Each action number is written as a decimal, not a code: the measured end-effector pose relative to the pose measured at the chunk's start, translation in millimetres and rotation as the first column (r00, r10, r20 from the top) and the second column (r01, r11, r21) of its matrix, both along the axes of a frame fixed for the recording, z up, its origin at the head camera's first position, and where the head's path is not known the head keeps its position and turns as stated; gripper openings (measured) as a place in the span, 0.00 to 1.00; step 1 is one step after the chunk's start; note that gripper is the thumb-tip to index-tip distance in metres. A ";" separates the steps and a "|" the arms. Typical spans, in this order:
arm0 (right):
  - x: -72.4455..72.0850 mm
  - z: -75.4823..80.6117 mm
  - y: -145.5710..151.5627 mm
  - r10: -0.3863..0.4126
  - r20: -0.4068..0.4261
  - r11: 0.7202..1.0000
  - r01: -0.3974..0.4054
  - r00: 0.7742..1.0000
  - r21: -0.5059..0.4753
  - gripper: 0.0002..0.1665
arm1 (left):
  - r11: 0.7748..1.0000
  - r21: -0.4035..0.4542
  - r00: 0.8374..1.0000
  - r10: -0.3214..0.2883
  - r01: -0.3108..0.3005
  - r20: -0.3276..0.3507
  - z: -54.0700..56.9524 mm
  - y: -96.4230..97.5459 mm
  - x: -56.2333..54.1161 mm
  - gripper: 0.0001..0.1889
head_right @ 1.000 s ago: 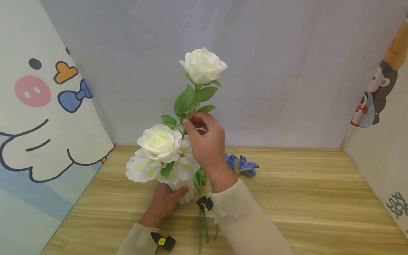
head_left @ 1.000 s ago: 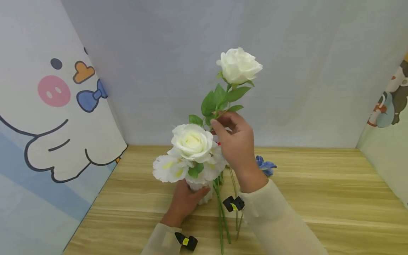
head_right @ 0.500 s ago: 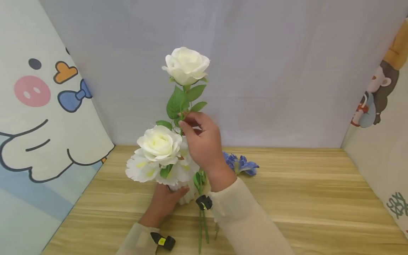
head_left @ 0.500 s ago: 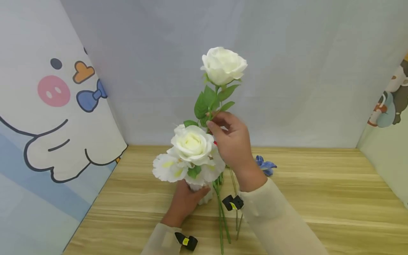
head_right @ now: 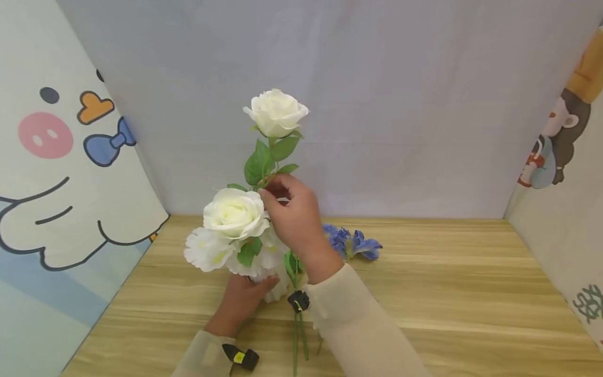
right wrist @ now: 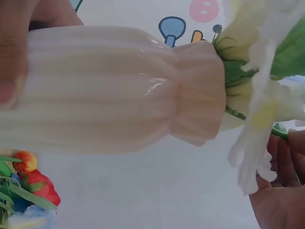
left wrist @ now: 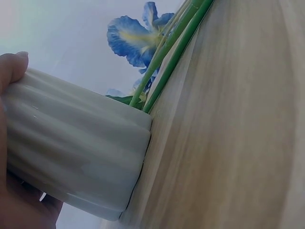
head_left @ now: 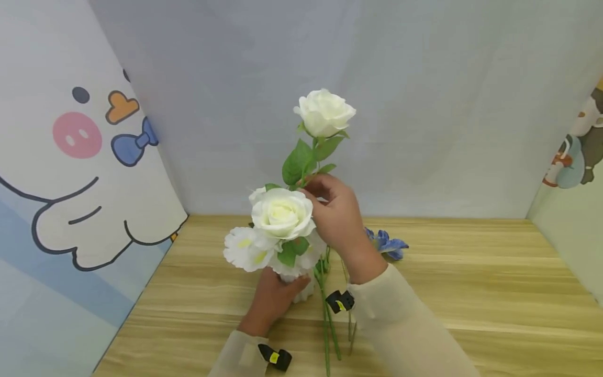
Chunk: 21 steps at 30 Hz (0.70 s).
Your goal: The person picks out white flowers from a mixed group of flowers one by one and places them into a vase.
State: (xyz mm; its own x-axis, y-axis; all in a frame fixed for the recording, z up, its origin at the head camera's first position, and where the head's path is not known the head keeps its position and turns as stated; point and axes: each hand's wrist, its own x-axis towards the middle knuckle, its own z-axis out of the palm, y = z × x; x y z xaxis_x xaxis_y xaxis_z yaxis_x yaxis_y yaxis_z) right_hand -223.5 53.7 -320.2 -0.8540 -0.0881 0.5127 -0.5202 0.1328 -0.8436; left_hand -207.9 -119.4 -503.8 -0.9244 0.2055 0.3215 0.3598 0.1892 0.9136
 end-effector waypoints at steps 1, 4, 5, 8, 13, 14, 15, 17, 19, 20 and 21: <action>0.3 -0.2 -0.6 -0.002 -0.002 1.000 0.002 1.000 -0.002 0.11 | 1.000 -0.003 1.000 -0.001 0.001 0.001 -0.1 -0.1 0.1 0.33; 0.9 -2.2 -2.1 -0.015 -0.003 1.000 0.015 1.000 -0.002 0.12 | 1.000 -0.004 1.000 -0.003 0.003 0.014 -1.6 -0.4 0.3 0.31; 1.2 -3.0 -2.5 -0.020 -0.001 1.000 0.020 1.000 -0.006 0.12 | 1.000 -0.006 1.000 -0.001 0.001 0.016 -2.3 -0.5 0.3 0.31; 2.3 -5.2 -3.3 -0.034 0.008 0.999 0.034 0.999 -0.024 0.13 | 1.000 -0.013 1.000 0.002 -0.002 0.011 -3.7 -0.8 -0.1 0.31; 1.6 -8.9 -3.7 -0.071 0.041 0.996 0.073 0.997 -0.050 0.15 | 1.000 -0.009 1.000 -0.008 0.008 -0.015 -5.6 -1.0 -2.1 0.32; 1.3 -9.5 -3.6 -0.074 0.055 0.996 0.077 0.996 -0.054 0.15 | 1.000 -0.008 1.000 -0.010 0.010 -0.017 -6.0 -1.0 -2.5 0.32; 1.3 -9.8 -3.3 -0.073 0.072 0.995 0.077 0.995 -0.060 0.15 | 1.000 -0.007 1.000 -0.008 0.008 -0.014 -6.2 -1.0 -2.5 0.32; 1.6 -9.9 -2.5 -0.066 0.115 0.995 0.075 0.991 -0.071 0.16 | 1.000 -0.007 1.000 -0.002 0.002 -0.010 -5.8 -0.6 -2.3 0.32; 2.5 -9.3 -1.6 -0.049 0.157 0.993 0.065 0.986 -0.098 0.17 | 1.000 -0.004 1.000 0.003 -0.003 -0.006 -5.4 -0.2 -2.1 0.31; 2.9 -9.0 -1.1 -0.043 0.176 0.992 0.063 0.983 -0.111 0.18 | 1.000 -0.005 1.000 0.004 -0.004 -0.005 -4.9 0.1 -2.0 0.31; 3.4 -8.5 -0.5 -0.036 0.189 0.990 0.061 0.981 -0.125 0.18 | 1.000 -0.005 1.000 0.005 -0.005 -0.004 -4.2 0.5 -1.9 0.31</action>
State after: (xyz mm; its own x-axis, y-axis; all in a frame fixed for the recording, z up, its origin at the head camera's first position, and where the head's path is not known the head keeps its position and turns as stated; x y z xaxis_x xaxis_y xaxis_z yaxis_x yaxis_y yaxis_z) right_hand -220.1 53.2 -328.7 -0.9371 0.0124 0.3488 -0.3482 0.0374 -0.9367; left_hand -209.8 -118.9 -508.0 -0.9240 0.2026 0.3242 0.3625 0.1953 0.9113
